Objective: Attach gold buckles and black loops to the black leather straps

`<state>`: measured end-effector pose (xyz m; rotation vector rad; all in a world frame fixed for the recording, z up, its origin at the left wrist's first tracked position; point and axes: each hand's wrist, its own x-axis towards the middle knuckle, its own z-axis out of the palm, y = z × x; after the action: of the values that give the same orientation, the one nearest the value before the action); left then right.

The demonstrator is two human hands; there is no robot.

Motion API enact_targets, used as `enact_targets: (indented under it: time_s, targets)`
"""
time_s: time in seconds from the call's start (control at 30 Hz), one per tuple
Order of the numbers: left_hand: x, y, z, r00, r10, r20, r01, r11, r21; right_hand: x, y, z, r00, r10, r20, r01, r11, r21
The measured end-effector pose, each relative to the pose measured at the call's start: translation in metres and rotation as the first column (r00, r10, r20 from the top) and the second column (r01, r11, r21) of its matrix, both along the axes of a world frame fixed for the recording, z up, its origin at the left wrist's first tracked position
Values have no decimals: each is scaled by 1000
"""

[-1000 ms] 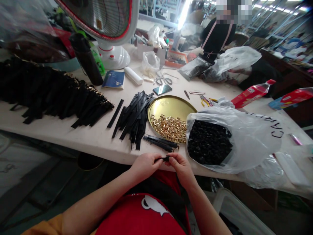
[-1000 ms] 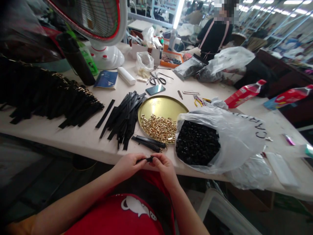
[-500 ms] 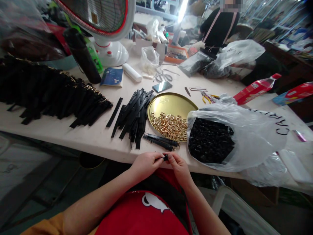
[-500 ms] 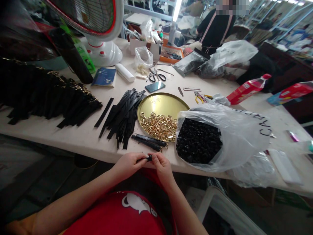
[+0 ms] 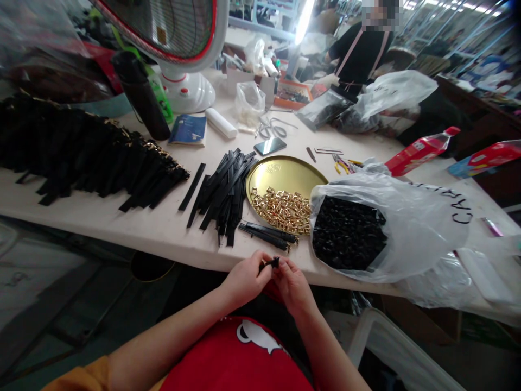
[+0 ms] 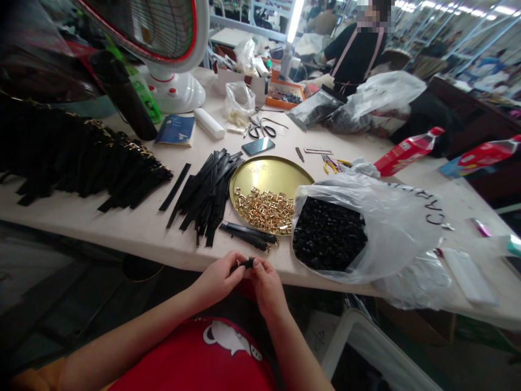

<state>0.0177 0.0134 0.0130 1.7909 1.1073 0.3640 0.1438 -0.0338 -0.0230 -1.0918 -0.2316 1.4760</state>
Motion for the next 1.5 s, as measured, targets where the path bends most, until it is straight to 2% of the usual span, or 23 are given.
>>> enact_targets:
  time_s: [0.07,0.2,0.33,0.47,0.67,0.8,0.9,0.97,1.03,1.13,1.27,1.37,1.5]
  targets:
    - [-1,-2,3,1000,-10,-6,10,1000,13,-2,-1,4,996,5,-84,-6,1000,-9]
    - [-2,-6,3,1000,-25,7,25,999,32,-10,-7,8,981,102,-163,-108,994,-28]
    - [-8,-4,2,997,-32,66,34,999,-25,-8,-10,9,995,66,-69,-68,997,-23]
    - [-11,-2,2,993,13,116,-3,996,-89,-9,-8,11,1000,18,-5,-18,1000,7]
    - [-10,-3,-5,989,88,120,-77,993,-94,-15,-10,7,988,119,98,-117,993,-28]
    - [-11,5,-6,981,76,180,-29,968,-248,-2,-9,7,974,116,193,-125,991,36]
    - [-11,11,-3,958,43,284,80,910,-407,7,-5,10,981,157,115,-163,986,44]
    - [-12,14,-1,948,49,315,106,884,-455,9,-3,11,974,225,36,-226,974,12]
    - [-12,15,0,960,62,274,66,898,-435,10,-1,12,955,295,-15,-295,955,-30]
    - [-13,17,1,989,23,143,23,949,-315,12,-1,10,913,400,-82,-404,914,-40]
    - [-14,20,8,996,-86,40,92,975,-203,14,-2,8,873,454,-181,-462,887,-2]
    - [-15,20,13,992,-117,49,125,965,-232,15,-4,12,878,443,-185,-446,895,22]
    - [-23,17,17,992,-91,92,117,930,-348,16,-5,23,933,351,-77,-350,936,20]
